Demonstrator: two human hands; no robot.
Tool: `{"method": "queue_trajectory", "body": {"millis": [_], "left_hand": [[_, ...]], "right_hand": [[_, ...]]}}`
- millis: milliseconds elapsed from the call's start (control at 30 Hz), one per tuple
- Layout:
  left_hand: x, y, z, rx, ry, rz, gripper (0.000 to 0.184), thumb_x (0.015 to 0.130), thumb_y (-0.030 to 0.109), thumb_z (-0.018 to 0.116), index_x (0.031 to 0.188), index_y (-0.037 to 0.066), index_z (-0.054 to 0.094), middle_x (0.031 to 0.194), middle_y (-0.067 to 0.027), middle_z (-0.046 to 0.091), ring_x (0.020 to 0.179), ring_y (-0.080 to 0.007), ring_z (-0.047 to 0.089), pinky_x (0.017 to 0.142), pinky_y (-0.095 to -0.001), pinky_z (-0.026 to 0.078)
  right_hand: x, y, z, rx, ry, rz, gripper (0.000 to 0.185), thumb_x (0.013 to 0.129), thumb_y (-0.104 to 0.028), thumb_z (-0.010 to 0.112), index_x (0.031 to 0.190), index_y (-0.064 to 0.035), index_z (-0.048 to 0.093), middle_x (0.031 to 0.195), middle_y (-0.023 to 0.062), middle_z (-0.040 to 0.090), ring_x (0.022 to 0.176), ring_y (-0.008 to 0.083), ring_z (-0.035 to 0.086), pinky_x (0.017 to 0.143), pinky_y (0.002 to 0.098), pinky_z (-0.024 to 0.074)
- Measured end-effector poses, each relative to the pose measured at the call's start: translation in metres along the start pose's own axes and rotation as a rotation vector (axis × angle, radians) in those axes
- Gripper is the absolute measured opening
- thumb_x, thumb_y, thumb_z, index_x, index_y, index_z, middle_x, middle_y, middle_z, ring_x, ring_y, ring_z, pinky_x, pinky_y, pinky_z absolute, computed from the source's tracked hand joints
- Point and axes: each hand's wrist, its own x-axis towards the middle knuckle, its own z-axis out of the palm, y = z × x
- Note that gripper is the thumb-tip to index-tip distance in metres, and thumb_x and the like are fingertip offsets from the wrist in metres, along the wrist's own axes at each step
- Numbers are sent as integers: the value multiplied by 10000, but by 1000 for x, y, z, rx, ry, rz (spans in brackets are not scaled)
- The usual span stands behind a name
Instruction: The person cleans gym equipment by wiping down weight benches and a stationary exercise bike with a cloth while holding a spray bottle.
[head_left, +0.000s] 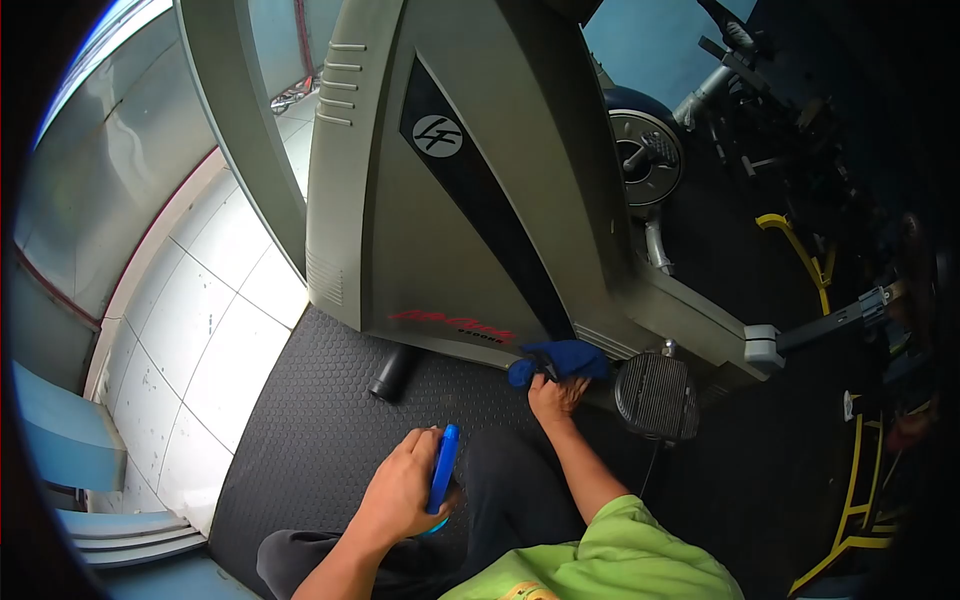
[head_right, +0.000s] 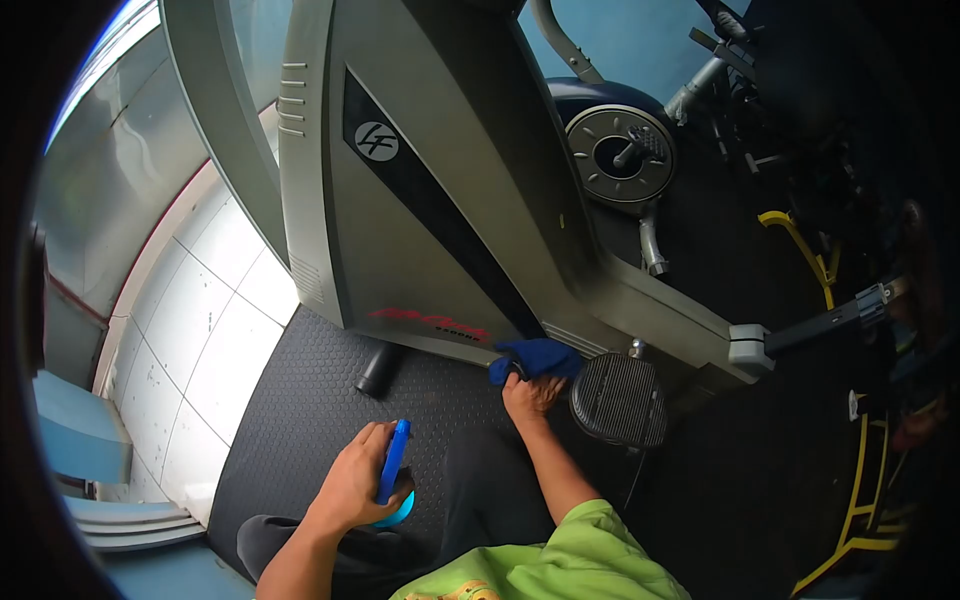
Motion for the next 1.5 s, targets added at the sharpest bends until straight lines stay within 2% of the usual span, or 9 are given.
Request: {"method": "queue_trajectory", "body": {"millis": [167, 467, 667, 867, 1000, 1067, 1200, 1300, 1500], "left_hand": [[2, -3, 3, 14, 43, -19, 667, 667, 126, 732, 1250, -72, 474, 1142, -257, 555, 1027, -441, 587, 901, -456, 497], [-3, 10, -3, 22, 86, 35, 648, 682, 125, 723, 1249, -71, 476, 1217, -270, 538, 1105, -441, 564, 952, -446, 484], [-14, 23, 6, -20, 121, 167, 641, 665, 120, 711, 1235, -62, 483, 1208, -263, 543, 1090, -437, 568, 936, -443, 490], [-31, 36, 17, -11, 72, 187, 629, 670, 118, 705, 1227, -69, 481, 1173, -264, 554, 1062, -436, 579, 915, -444, 497], [-38, 35, 24, -9, 84, 178, 634, 659, 117, 707, 1216, -82, 482, 1143, -255, 560, 1008, -445, 587, 876, -453, 502], [-42, 34, 23, 6, 86, 178, 638, 663, 123, 714, 1221, -81, 479, 1149, -253, 558, 1019, -443, 585, 881, -451, 501], [-51, 34, 18, 31, 114, 182, 658, 666, 135, 731, 1235, -72, 475, 1167, -247, 552, 1051, -434, 579, 894, -445, 497], [-53, 33, 13, 42, 125, 168, 677, 653, 136, 741, 1241, -66, 473, 1178, -246, 549, 1064, -431, 577, 900, -442, 496], [-37, 36, 19, 35, 70, 205, 702, 645, 128, 737, 1260, -71, 463, 1111, -240, 548, 1004, -434, 580, 866, -451, 493]], "right_hand": [[93, -64, -14, 354, 417, -294, 294, 727, -212, 693, 982, -64, 682, 1147, 205, 612, 1167, 435, 510, 1071, 617, 257], [99, -4, -39, 33, 525, -306, 338, 811, -378, 663, 984, -98, 736, 1051, 99, 702, 967, 301, 653, 940, 392, 455], [46, 13, -29, 333, 348, 135, 253, 797, -104, 606, 990, 38, 686, 1071, 218, 681, 1000, 421, 640, 950, 450, 481], [172, -59, -82, 308, 590, -355, 307, 848, -185, 612, 1084, 9, 648, 1101, 222, 641, 1072, 433, 581, 990, 567, 381], [181, -74, -117, 326, 724, -292, 404, 916, -384, 529, 1132, -52, 610, 1248, 220, 551, 1150, 453, 505, 1007, 564, 337], [143, -45, -90, 160, 708, -150, 398, 901, -356, 544, 1155, -54, 600, 1250, 199, 557, 1175, 417, 503, 1006, 550, 340], [81, 29, -29, 388, -19, -72, 445, 837, -370, 623, 1192, -101, 612, 1271, 163, 571, 1210, 421, 487, 1059, 588, 291], [58, 56, -1, -83, 252, -449, 355, 815, -281, 637, 1113, -90, 660, 1175, 166, 631, 1185, 415, 520, 1050, 537, 354], [35, 84, -6, 187, -147, -94, 304, 760, -81, 596, 1049, -61, 692, 1111, 190, 653, 1130, 400, 564, 994, 441, 440]]}}
